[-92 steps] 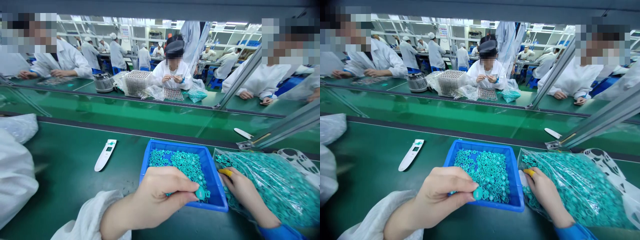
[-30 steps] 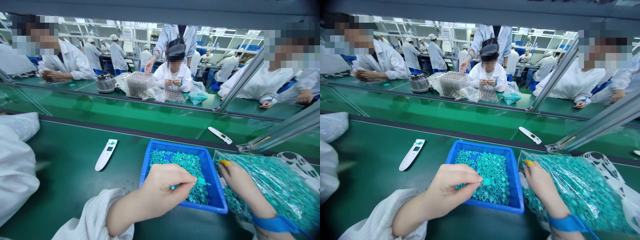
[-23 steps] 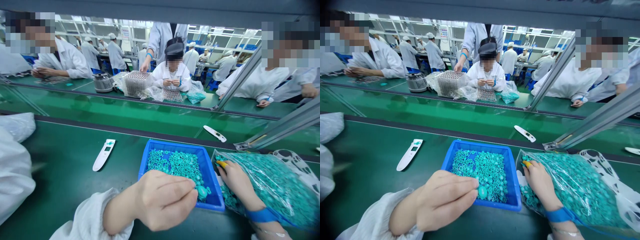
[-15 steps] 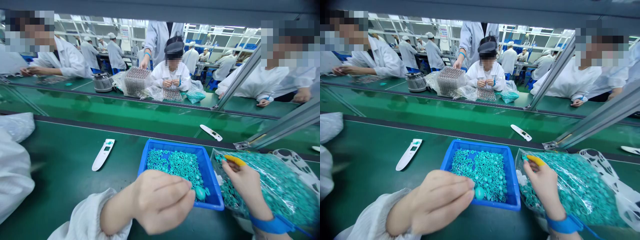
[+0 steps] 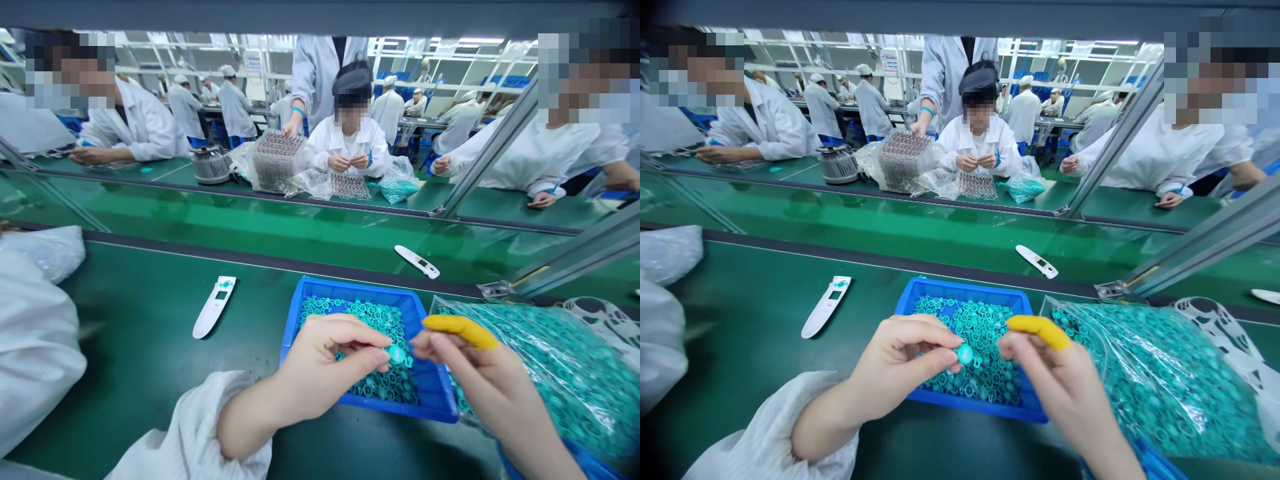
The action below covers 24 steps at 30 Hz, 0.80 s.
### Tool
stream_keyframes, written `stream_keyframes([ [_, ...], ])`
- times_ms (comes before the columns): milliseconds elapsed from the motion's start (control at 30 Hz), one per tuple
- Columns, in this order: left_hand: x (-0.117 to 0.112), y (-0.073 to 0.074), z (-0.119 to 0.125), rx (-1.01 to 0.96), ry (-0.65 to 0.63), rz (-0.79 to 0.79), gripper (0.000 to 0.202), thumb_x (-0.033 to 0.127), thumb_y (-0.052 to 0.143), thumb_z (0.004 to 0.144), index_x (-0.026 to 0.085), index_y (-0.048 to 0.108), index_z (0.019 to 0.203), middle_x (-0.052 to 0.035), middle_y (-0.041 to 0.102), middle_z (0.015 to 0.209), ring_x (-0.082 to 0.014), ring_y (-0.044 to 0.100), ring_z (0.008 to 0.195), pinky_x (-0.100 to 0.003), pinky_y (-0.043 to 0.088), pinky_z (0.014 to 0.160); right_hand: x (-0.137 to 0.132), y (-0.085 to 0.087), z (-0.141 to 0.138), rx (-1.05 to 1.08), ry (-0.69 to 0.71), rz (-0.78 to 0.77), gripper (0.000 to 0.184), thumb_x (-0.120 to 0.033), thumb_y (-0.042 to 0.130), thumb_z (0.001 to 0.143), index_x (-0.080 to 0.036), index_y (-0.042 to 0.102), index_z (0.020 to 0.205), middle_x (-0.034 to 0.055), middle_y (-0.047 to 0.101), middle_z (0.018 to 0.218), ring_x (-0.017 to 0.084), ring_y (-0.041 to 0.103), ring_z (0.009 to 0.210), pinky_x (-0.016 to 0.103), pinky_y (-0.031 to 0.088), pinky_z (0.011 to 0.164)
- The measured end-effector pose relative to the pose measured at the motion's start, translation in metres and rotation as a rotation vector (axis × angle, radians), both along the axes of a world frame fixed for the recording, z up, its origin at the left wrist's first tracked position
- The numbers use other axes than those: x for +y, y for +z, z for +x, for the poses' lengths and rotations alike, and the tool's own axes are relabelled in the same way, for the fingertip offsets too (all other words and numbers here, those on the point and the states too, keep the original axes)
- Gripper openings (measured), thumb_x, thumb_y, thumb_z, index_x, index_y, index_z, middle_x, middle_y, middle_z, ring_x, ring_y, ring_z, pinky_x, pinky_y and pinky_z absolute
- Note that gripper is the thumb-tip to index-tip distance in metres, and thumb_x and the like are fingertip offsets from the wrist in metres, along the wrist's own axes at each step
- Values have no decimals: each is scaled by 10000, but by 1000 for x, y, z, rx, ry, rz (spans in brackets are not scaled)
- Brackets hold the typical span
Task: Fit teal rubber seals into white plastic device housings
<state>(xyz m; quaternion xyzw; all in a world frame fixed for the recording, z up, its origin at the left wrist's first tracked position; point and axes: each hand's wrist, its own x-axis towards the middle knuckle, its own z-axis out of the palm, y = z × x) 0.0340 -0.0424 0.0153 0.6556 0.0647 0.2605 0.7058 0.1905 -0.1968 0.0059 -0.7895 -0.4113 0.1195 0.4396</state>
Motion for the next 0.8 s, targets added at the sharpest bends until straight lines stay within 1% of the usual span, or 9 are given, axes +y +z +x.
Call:
stream_keyframes([
  [67,1,2,-1,-26,21,6,107,96,670,735,146,744,795,-41,699,659,-114,660,624,-176,553,581,-17,-22,29,-328,-158,-207,346,-480,494,801,-187,678,811,78,696,621,239,668,541,334,532,507],
  [100,2,3,-2,-40,31,21,112,90,671,733,148,746,792,-44,706,665,-115,657,627,-177,553,586,-25,-35,42,-431,-172,-321,377,-467,460,806,-174,689,861,84,683,614,249,650,512,359,519,494],
  [167,2,5,-4,-65,56,63,113,82,670,733,146,748,784,-52,717,673,-118,657,636,-181,550,591,-40,-62,62,-516,-81,-459,374,-411,417,823,-165,693,881,116,700,783,255,670,594,365,527,527],
  [233,2,6,-5,-82,76,106,108,81,671,735,143,748,777,-57,723,677,-124,659,642,-185,546,590,-49,-84,71,-523,14,-520,364,-367,389,847,-176,694,900,125,686,900,239,681,674,348,542,583],
  [300,0,7,-6,-83,83,133,106,82,670,739,141,748,779,-60,727,684,-127,661,637,-189,542,581,-53,-96,74,-508,43,-550,369,-340,363,863,-181,693,909,122,679,896,231,682,705,340,547,622],
  [400,-2,6,-8,-78,92,157,104,91,672,745,140,749,796,-63,732,695,-130,663,633,-194,541,574,-56,-100,74,-508,23,-587,382,-341,350,868,-169,689,900,123,680,857,247,679,723,370,549,654],
  [533,-2,7,-10,-95,103,178,102,91,672,746,130,748,800,-70,732,689,-134,666,632,-196,541,568,-70,-98,75,-586,50,-584,392,-433,422,851,-181,684,996,134,672,1017,282,658,888,419,545,756],
  [600,-1,7,-10,-108,104,183,105,83,669,746,129,748,798,-69,733,690,-132,667,633,-192,542,566,-78,-101,74,-612,79,-571,377,-424,476,819,-190,683,1030,136,663,1052,287,650,921,423,545,778],
  [800,-1,11,-13,-133,111,196,119,87,667,748,165,745,793,-46,739,708,-137,673,649,-216,558,600,-86,-113,80,-630,75,-483,338,-349,433,841,-155,690,943,157,681,970,270,674,841,395,554,749],
])
